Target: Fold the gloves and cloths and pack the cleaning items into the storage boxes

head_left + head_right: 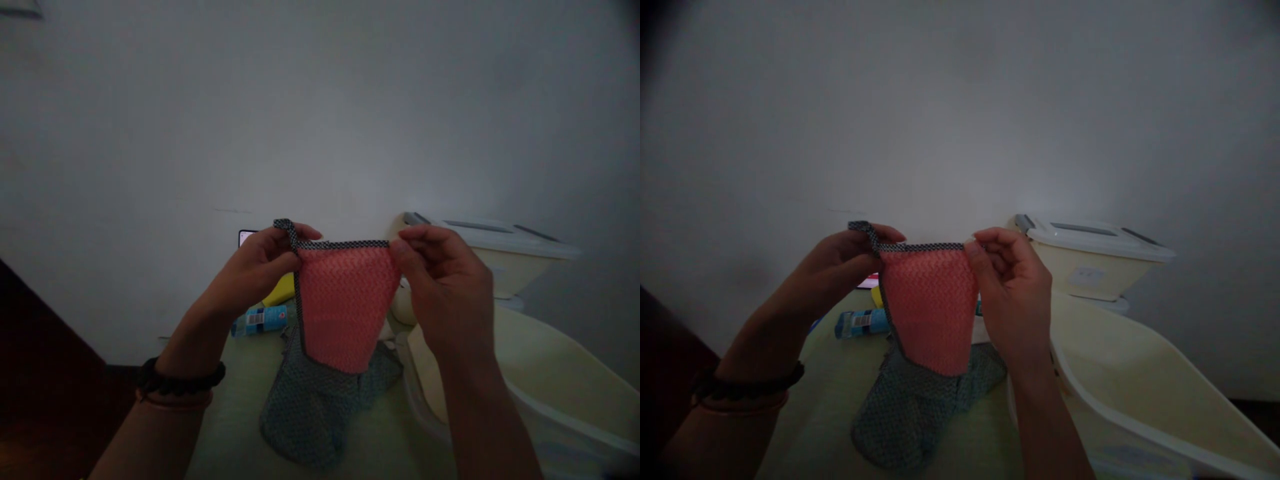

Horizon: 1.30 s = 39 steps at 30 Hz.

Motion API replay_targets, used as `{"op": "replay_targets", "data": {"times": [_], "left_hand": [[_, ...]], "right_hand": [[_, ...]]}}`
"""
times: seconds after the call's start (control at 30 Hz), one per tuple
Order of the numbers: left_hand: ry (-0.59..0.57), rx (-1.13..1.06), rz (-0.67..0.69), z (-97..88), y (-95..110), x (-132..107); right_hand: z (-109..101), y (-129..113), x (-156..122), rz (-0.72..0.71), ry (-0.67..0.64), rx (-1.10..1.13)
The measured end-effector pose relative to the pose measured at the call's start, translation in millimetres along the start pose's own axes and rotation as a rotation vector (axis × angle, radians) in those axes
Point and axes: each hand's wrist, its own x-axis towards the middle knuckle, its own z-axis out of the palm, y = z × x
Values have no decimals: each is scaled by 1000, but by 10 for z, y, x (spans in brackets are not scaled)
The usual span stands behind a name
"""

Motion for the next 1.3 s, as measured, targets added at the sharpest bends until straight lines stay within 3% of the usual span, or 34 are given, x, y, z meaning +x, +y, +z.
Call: {"op": "replay_targets", "data": {"times": [0.07, 0.2, 0.3, 0.4, 0.5, 0.67, 0.77, 0.9, 1.03, 1.17, 1.3], "left_hand": [[-110, 24, -46, -13, -12, -3], [-454, 30, -117, -23, -81, 11], [-571, 101, -134, -11, -130, 31], [-530, 129, -119, -6, -159, 41], [-434, -56, -78, -9, -187, 34], [-105, -310, -152, 22, -194, -7], [92, -286, -165, 44, -148, -21], [224, -329, -164, 51, -85, -8], [278, -397, -181, 47, -115, 38], [287, -444, -249, 36, -266, 113], [29, -437, -375, -20, -434, 151]], "right_hand": [[1, -4, -1, 5, 1, -4], [5, -23, -2, 28, 20, 10], [7, -30, -2, 67, 28, 16], [-7, -9, 3, 74, 53, -7], [-25, 24, 16, 89, 84, 13], [-10, 63, 32, 277, 50, 274], [13, 105, 23, 386, -142, 316], [38, 152, -22, 373, -572, 107], [92, 146, -68, 416, -748, 54], [143, 187, -59, 482, -643, 109], [147, 298, -24, 524, -492, 97]]}}
